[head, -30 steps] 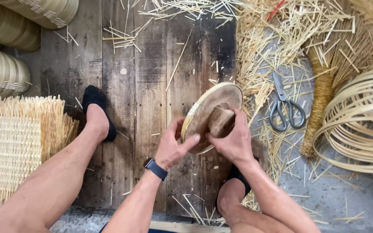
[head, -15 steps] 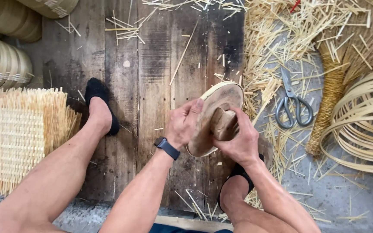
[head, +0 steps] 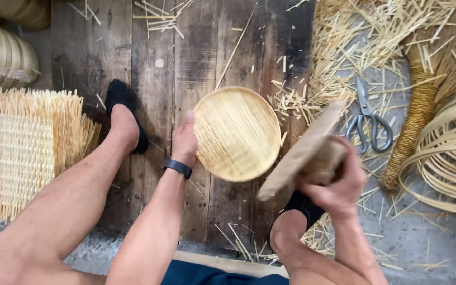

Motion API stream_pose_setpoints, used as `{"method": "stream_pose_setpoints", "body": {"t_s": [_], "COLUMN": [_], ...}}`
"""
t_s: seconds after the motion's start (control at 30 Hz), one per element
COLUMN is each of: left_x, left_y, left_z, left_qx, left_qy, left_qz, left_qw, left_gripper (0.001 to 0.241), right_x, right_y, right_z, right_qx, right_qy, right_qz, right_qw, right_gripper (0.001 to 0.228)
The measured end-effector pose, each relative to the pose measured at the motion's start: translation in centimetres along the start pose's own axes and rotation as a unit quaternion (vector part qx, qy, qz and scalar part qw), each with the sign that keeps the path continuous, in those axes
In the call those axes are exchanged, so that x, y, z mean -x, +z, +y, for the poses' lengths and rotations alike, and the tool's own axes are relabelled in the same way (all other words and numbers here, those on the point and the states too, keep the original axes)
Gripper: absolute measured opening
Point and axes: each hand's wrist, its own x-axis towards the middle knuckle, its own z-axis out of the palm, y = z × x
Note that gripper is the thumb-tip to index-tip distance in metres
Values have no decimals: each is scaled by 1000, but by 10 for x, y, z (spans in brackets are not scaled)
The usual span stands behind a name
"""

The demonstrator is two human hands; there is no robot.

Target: The person sits on the floor and trims a square woven bamboo mat with scissors, fitting it over a round wooden mold. They press the mat into shape, tuck the edges, and attach a thin bamboo rim strip around the edge to form a shallow basket.

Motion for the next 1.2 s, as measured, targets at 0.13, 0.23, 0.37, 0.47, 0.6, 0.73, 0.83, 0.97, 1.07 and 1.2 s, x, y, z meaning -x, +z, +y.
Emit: {"method": "stream_pose_setpoints", "body": {"t_s": [0.13, 0.23, 0.37, 0.47, 0.6, 0.73, 0.83, 0.97, 1.07, 1.2], "left_x": [0, 4, 34, 64, 77, 79, 74, 80, 83, 82], "left_y": [-14, -25, -35, -27, -5, 11, 11, 9, 6, 7], "left_z": [-23, -60, -57, -38, -48, -68, -80, -75, -73, -68], "left_qx": [229, 329, 214, 87, 122, 153, 159, 190, 213, 207], "left_qy": [-70, -52, -140, -195, -276, -266, -245, -270, -264, -267], "left_qz": [64, 7, 76, 85, 19, 58, 83, 71, 53, 63], "left_qw": [969, 943, 964, 973, 953, 950, 953, 941, 939, 939], "left_gripper": [57, 59, 51, 41, 33, 39, 34, 33, 32, 30], "right_x": [11, 14, 18, 23, 38, 41, 44, 42, 41, 45], "right_y": [-23, -31, -29, -25, -30, -28, -24, -23, -23, -24], "right_z": [40, 34, 25, 23, 57, 56, 60, 54, 53, 63], "right_qx": [-97, -107, -160, -215, -246, -268, -300, -275, -271, -275], "right_qy": [23, 35, 48, 70, 62, 61, 56, 66, 70, 61], "right_qz": [76, 108, 134, 138, 120, 116, 105, 104, 105, 108], "right_qw": [992, 988, 977, 964, 960, 954, 947, 954, 954, 953], "right_gripper": [75, 77, 78, 80, 75, 77, 74, 74, 75, 75]}}
